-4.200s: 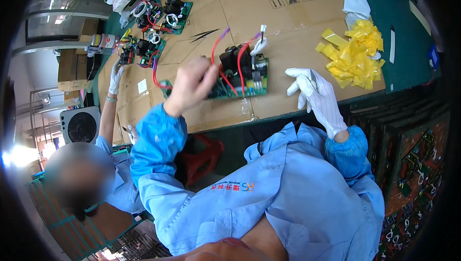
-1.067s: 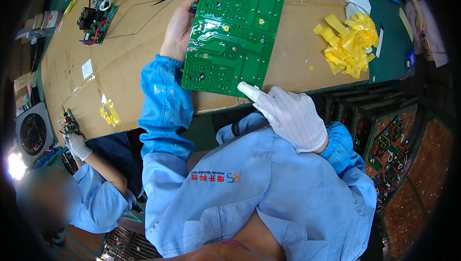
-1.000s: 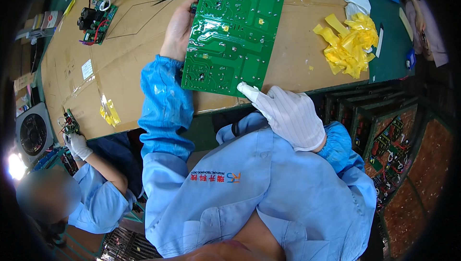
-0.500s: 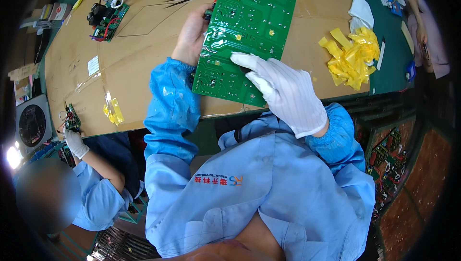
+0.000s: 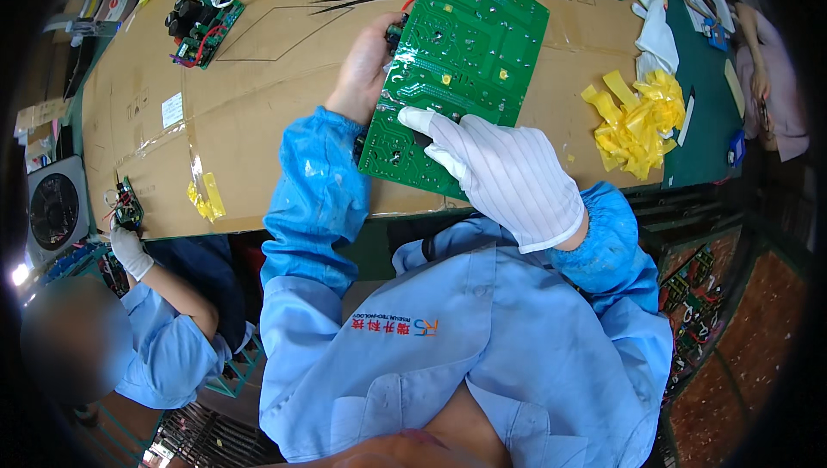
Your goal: Assembling and inspecting printed circuit boards at an industrial workbench.
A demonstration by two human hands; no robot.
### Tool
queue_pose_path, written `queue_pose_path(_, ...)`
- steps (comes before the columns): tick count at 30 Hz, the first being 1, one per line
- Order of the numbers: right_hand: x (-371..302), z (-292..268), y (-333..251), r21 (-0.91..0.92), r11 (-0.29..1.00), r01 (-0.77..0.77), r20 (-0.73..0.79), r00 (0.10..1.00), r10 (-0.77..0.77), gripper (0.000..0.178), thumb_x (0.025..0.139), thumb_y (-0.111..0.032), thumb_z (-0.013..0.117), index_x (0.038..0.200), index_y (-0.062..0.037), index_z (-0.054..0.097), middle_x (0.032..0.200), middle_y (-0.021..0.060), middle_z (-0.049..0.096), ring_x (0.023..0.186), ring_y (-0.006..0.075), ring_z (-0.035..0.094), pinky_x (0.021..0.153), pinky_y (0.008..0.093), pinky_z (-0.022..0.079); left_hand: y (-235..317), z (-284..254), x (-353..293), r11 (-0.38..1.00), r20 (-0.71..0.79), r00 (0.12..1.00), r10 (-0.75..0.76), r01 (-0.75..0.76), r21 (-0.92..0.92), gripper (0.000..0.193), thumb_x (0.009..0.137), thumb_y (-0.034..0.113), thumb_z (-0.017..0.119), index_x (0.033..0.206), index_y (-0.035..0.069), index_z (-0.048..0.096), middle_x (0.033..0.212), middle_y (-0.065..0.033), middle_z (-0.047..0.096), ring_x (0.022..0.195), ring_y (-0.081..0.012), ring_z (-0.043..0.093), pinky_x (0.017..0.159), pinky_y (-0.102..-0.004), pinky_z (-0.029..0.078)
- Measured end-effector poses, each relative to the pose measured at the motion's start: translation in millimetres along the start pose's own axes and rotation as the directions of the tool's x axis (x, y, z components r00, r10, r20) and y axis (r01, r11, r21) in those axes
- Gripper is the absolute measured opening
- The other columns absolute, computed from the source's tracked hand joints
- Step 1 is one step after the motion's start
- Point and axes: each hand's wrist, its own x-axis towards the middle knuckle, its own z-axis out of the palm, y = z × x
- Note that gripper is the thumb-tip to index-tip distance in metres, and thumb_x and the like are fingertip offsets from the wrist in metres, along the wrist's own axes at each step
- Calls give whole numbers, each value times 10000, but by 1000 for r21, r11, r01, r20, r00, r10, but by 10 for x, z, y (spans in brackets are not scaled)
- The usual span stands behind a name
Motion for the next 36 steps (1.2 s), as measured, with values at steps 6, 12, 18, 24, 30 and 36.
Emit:
queue_pose_path(6,-39,86,-67,-146,989,-21,-45,999,15,439,935,-265,653,1368,-242,586,666,9,482,545,163,567,436,343,413,-33,32,12,992,-78,996,42,-33,120,271,1001,231,502,968,10,657,833,-103,722,671,-213,682,636,-357,577)
queue_pose_path(12,-75,177,-117,-227,973,-38,-118,993,11,489,890,-239,697,1370,-253,605,670,23,466,514,195,519,451,349,436,-37,-89,88,999,-19,1000,2,-1,42,276,1001,233,493,952,14,652,810,-102,719,648,-214,675,611,-359,571)
queue_pose_path(18,-63,279,-29,-99,995,-32,-192,981,12,394,920,-207,664,1312,-237,642,663,15,491,526,186,528,457,340,439,-39,-104,82,999,10,1000,-23,23,22,265,1000,225,496,964,16,656,821,-105,722,656,-215,676,621,-360,572)
queue_pose_path(24,-45,263,-3,75,997,-13,-237,971,31,318,933,-201,646,1249,-238,661,648,22,498,547,199,551,479,360,460,-19,-42,19,998,7,1000,14,-15,60,260,1006,207,487,988,12,659,866,-100,731,709,-216,691,673,-358,577)
queue_pose_path(30,-26,260,15,308,950,-55,-216,968,126,303,961,-184,624,1260,-205,662,778,68,637,678,266,652,577,363,521,-6,46,-26,995,-42,999,22,-18,95,258,1005,203,484,990,13,658,875,-111,732,732,-223,697,701,-372,585)
queue_pose_path(36,75,81,-2,494,852,-175,-123,956,267,287,1017,-113,525,1263,-46,657,1200,147,698,1049,245,692,924,319,515,-43,-98,84,999,53,998,-36,36,0,265,1008,202,475,1001,10,657,903,-125,734,743,-229,700,721,-390,591)
